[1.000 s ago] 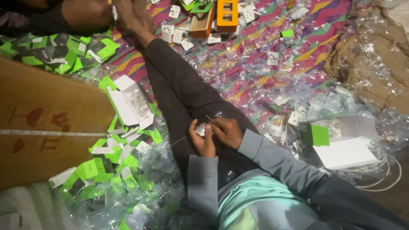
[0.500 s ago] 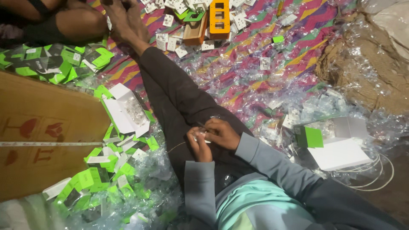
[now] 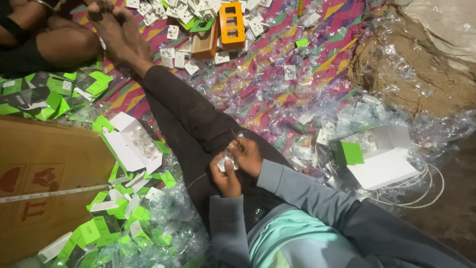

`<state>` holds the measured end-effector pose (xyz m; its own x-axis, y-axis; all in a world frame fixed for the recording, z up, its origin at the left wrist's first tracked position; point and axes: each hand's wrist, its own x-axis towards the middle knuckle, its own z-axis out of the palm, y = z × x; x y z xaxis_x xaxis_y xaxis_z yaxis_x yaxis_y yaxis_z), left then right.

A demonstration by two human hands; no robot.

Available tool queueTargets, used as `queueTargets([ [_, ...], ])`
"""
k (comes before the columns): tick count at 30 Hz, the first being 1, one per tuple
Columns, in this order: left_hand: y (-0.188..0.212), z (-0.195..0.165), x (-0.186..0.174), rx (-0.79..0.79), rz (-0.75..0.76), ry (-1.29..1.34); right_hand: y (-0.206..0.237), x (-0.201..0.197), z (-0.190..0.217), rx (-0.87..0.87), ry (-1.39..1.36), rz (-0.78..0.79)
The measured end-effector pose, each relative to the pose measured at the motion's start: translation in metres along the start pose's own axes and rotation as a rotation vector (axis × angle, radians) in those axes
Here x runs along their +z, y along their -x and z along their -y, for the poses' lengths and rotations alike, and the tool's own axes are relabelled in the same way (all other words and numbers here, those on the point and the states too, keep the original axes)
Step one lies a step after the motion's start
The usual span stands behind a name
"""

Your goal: The person sits on the floor and repeatedly picks up small white electronic components, places them into clear plastic bags, and sets the bags aside. The person handles the components one at a time, using both hands to open the bags and insert the items.

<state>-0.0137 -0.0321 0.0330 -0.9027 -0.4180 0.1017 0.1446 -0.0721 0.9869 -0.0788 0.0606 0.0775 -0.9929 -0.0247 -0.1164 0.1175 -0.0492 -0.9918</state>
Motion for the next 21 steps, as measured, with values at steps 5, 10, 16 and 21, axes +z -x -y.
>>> queueTargets([
  [5,-0.004,-0.004,-0.008,-0.084,-0.074,0.18,0.014,-0.004,0.009,-0.479,0.27,0.031],
  [10,-0.003,-0.002,-0.009,-0.128,0.041,0.102,0.007,-0.004,0.002,-0.255,0.148,-0.038],
  [16,0.006,-0.007,0.005,0.001,-0.044,0.103,-0.018,-0.008,-0.023,-0.043,0.0,-0.193],
  [21,0.001,-0.017,0.013,-0.159,-0.21,0.278,-0.024,-0.012,-0.04,-0.043,-0.049,-0.166],
])
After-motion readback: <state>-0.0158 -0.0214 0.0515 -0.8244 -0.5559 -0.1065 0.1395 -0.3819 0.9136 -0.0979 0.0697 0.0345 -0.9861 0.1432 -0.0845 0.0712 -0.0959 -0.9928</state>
